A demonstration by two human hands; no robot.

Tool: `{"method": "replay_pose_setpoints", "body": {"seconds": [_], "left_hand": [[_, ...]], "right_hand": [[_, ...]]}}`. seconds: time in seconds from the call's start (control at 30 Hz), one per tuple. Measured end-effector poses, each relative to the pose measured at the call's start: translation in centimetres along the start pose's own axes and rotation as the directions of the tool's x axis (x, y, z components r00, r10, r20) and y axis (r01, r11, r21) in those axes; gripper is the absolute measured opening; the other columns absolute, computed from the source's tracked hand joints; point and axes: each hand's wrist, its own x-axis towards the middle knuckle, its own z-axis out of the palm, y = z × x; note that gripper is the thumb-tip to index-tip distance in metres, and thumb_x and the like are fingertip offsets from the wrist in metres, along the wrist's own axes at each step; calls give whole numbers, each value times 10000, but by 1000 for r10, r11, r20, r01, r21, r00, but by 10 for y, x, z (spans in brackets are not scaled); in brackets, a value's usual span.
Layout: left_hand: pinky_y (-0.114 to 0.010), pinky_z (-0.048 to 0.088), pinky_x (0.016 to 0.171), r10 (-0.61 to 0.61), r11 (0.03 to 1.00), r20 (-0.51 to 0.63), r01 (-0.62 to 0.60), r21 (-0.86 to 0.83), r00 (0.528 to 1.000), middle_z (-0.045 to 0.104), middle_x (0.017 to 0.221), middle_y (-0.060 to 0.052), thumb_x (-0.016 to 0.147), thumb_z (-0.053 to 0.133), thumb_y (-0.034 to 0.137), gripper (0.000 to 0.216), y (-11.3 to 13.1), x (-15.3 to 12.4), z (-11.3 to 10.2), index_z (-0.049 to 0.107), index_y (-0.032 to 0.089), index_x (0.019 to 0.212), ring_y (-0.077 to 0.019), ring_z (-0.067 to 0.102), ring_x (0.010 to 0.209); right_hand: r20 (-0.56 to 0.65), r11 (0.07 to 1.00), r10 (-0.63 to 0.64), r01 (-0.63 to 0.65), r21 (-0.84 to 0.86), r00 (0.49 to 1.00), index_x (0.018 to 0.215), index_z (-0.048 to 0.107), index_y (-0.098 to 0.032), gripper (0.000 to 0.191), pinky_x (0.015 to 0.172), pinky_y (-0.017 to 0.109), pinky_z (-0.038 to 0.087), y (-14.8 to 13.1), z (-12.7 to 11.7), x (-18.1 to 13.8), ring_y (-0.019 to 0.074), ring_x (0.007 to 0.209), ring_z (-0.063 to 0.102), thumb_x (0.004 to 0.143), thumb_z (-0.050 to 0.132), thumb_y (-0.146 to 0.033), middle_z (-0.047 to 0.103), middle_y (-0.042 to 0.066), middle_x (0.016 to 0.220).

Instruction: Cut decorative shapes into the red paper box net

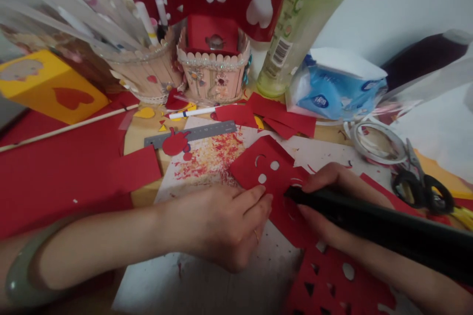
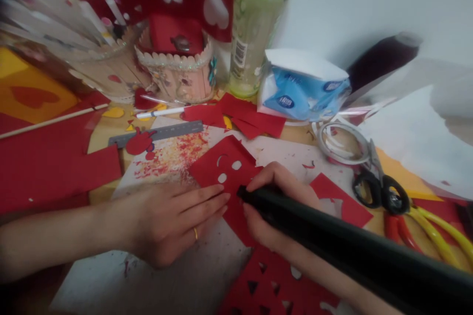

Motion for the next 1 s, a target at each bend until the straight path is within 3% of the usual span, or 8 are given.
{"method": "replay_pose_setpoints", "body": {"seconds": [0.17, 0.47, 0.8, 1.0], "left_hand": [[-306, 597, 589, -8, 1000, -12, 8, -6, 1000, 720, 1008, -126, 857, 429, 93, 298, -1, 0, 2, 723, 69, 896, -249, 689, 885], [-317, 602, 622, -21, 999, 6, 21, -44, 1000, 711, 1038, -129, 889, 360, 76, 368, -2, 0, 2, 728, 77, 884, -258, 676, 960], [-299, 599, 632, -16, 999, 0, 16, -35, 1000, 712, 1029, -138, 886, 384, 88, 340, -2, 0, 2, 722, 62, 910, -242, 683, 937], [-301, 597, 617, -21, 999, -21, 20, -43, 1000, 720, 1004, -131, 881, 381, 77, 342, -1, 0, 1, 723, 61, 890, -244, 691, 912]], "right_hand": [[60, 996, -86, 86, -4, 995, 783, 487, -284, 157, 444, 177, 409, 14, 3, -1, 70, 447, 511, 750, 581, -162, 572, -108, 588], [192, 992, -114, 122, -30, 975, 794, 559, -273, 83, 427, 221, 467, 19, -5, 4, 115, 492, 601, 786, 596, -200, 649, -51, 642], [205, 976, -197, 211, -46, 959, 835, 570, -290, 119, 440, 192, 498, 22, -6, 6, 110, 516, 636, 789, 617, -190, 675, -60, 669], [192, 980, -185, 195, -35, 964, 816, 569, -292, 81, 469, 207, 503, 23, -5, 7, 115, 547, 640, 803, 610, -223, 675, -60, 673]]}}
